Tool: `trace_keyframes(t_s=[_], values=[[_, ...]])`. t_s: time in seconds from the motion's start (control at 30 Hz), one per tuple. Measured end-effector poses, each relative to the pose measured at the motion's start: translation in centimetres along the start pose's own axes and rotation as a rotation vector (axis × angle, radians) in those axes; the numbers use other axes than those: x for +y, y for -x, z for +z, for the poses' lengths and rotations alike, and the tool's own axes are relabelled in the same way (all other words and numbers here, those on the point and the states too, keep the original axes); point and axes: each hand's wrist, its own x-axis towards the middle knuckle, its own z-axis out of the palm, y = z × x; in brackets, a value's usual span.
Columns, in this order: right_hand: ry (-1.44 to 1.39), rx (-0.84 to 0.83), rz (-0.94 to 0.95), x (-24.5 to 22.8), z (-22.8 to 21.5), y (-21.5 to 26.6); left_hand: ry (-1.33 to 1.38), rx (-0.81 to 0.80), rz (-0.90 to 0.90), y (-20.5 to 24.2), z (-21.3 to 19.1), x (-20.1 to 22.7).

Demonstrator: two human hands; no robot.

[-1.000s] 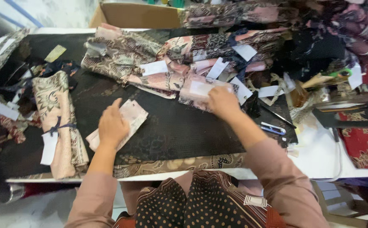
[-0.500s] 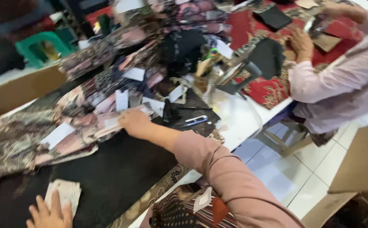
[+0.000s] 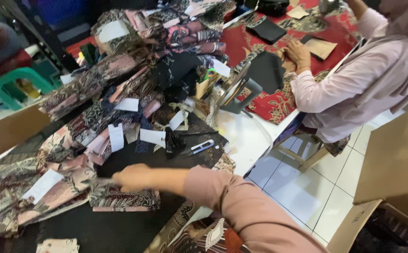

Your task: The person folds patterned fabric pieces, ties them with string, writes on small paper tags, and attaches the tags to the fabric bundles. The person also writes in a notebook and handles a box of tags.

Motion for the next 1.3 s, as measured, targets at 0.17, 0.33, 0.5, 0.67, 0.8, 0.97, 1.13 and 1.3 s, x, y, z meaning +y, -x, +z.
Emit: trace_keyframes(t_s=[0.17, 0.33, 0.5, 0.67, 0.8, 0.97, 1.13, 1.3], values=[[0.596, 0.389, -0.172, -3.6, 5.5, 1.9, -0.073, -0.123, -0.094, -2.0, -0.4, 2.3], [0.105, 0.157, -0.076, -0.5, 0.7, -1.1, -0.09, -0.163, -0.16, 2.6, -4.0, 0.3], [-0.455, -0.221, -0.441, 2.7, -4.8, -2.1, 0.073, -0.203, -0.323, 2.2, -8.7, 2.2], [-0.065, -0.343, -0.275, -2.5, -3.7, -1.8, 0.05, -0.348, -0.402, 0.7, -12.6, 3.1], [0.212, -0.263, -0.279, -6.7, -6.7, -4.0, 0.159, -0.276, -0.445, 1.1, -12.7, 3.1], [0.257, 0.18, -0.204, -11.9, -9.2, -8.7, 0.192, -0.156, -0.445, 2.2, -12.0, 2.9], [0.339, 0.739, -0.645, -13.4, -4.8, -15.1, 0.238, -0.168, -0.462, 1.9, -12.3, 2.7], [0.45, 0.577, -0.501, -13.4, 5.4, -16.2, 0.239, -0.292, -0.495, 1.1, -13.4, 2.8]])
